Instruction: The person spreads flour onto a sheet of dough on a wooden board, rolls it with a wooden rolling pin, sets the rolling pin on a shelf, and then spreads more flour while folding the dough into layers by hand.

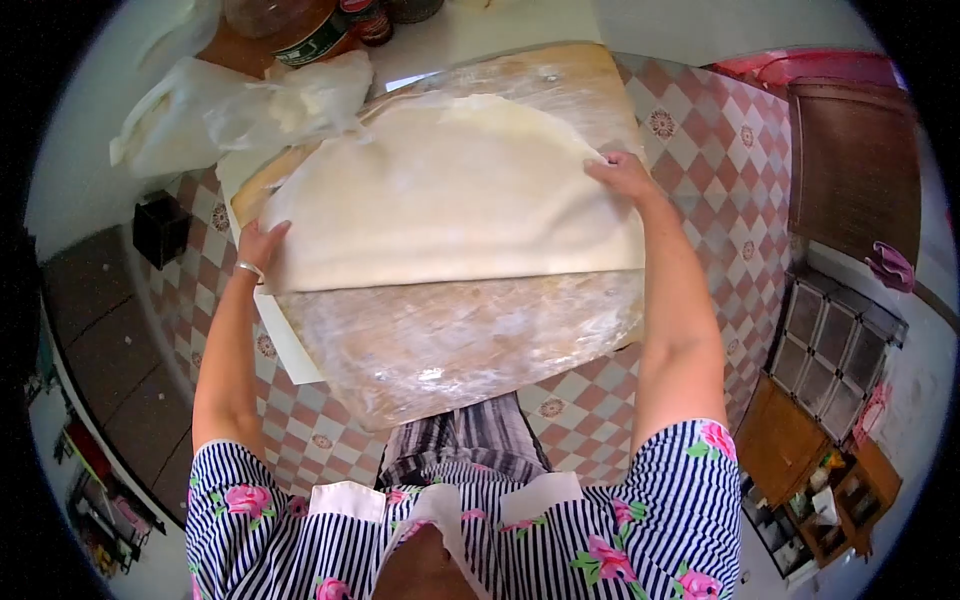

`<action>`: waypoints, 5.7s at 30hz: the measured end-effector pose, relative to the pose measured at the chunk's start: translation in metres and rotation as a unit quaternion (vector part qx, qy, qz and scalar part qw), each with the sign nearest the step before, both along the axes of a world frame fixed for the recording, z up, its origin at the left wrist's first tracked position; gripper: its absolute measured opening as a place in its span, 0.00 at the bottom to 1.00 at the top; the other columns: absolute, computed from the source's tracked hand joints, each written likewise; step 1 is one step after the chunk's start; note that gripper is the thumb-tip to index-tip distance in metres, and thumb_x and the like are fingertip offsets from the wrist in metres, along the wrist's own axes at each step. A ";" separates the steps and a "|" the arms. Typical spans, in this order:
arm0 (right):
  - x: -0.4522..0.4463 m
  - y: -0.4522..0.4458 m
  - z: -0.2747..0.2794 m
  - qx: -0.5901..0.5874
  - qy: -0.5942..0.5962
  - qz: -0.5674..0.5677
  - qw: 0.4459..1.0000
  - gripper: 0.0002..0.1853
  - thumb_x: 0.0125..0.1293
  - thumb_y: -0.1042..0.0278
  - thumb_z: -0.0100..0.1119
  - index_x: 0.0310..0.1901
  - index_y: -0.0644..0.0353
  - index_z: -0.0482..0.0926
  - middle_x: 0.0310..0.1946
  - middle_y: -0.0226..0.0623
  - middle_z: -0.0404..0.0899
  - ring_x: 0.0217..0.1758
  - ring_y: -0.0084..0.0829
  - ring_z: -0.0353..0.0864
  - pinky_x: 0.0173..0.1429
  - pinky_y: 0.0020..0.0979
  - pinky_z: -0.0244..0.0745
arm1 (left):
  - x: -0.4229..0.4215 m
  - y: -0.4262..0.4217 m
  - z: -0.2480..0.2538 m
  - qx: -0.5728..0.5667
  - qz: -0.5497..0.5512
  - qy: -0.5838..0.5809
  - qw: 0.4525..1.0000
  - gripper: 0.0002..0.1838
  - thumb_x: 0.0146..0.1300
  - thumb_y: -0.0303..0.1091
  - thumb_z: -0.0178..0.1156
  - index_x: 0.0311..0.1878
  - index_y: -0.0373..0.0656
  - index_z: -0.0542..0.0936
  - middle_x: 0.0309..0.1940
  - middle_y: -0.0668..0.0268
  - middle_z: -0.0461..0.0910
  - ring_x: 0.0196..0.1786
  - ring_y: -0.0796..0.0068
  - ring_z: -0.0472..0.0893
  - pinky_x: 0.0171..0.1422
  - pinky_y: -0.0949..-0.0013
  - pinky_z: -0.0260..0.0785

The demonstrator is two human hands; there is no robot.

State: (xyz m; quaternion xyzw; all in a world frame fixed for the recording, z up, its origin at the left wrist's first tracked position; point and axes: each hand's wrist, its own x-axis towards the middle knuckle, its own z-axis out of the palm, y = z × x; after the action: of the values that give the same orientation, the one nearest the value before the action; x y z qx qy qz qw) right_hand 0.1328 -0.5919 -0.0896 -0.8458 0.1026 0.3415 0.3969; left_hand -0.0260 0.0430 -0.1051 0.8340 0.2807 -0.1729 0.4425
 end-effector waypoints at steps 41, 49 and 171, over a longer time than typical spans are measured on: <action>-0.202 0.056 -0.006 -0.398 -0.198 0.095 0.891 0.37 0.67 0.59 0.56 0.75 0.55 0.55 0.79 0.45 0.45 0.81 0.44 0.42 0.78 0.59 0.37 | -0.151 -0.126 -0.003 0.374 -0.008 -0.078 0.924 0.42 0.64 0.45 0.59 0.77 0.43 0.53 0.79 0.53 0.44 0.81 0.52 0.44 0.81 0.50 0.36; -0.179 0.173 0.043 -0.125 -0.389 0.049 0.911 0.30 0.63 0.71 0.58 0.67 0.65 0.64 0.69 0.52 0.62 0.73 0.50 0.60 0.76 0.45 0.55 | -0.169 -0.147 -0.040 0.367 0.386 0.098 0.841 0.33 0.72 0.44 0.51 0.76 0.47 0.56 0.77 0.59 0.52 0.79 0.59 0.51 0.80 0.49 0.42; -0.251 0.419 0.000 -0.076 -0.320 0.226 0.917 0.42 0.63 0.49 0.59 0.74 0.60 0.56 0.77 0.47 0.51 0.81 0.43 0.44 0.81 0.50 0.39 | -0.156 -0.149 -0.033 0.484 0.394 0.098 0.776 0.25 0.68 0.49 0.52 0.63 0.45 0.72 0.53 0.60 0.76 0.56 0.57 0.75 0.58 0.52 0.63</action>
State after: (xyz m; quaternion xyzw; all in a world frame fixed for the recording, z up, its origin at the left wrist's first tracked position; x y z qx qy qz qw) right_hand -0.1182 -0.1728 -0.0898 -0.9380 -0.1985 0.1244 0.2554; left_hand -0.1819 -0.1063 -0.1384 0.7335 0.6728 0.0945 -0.0196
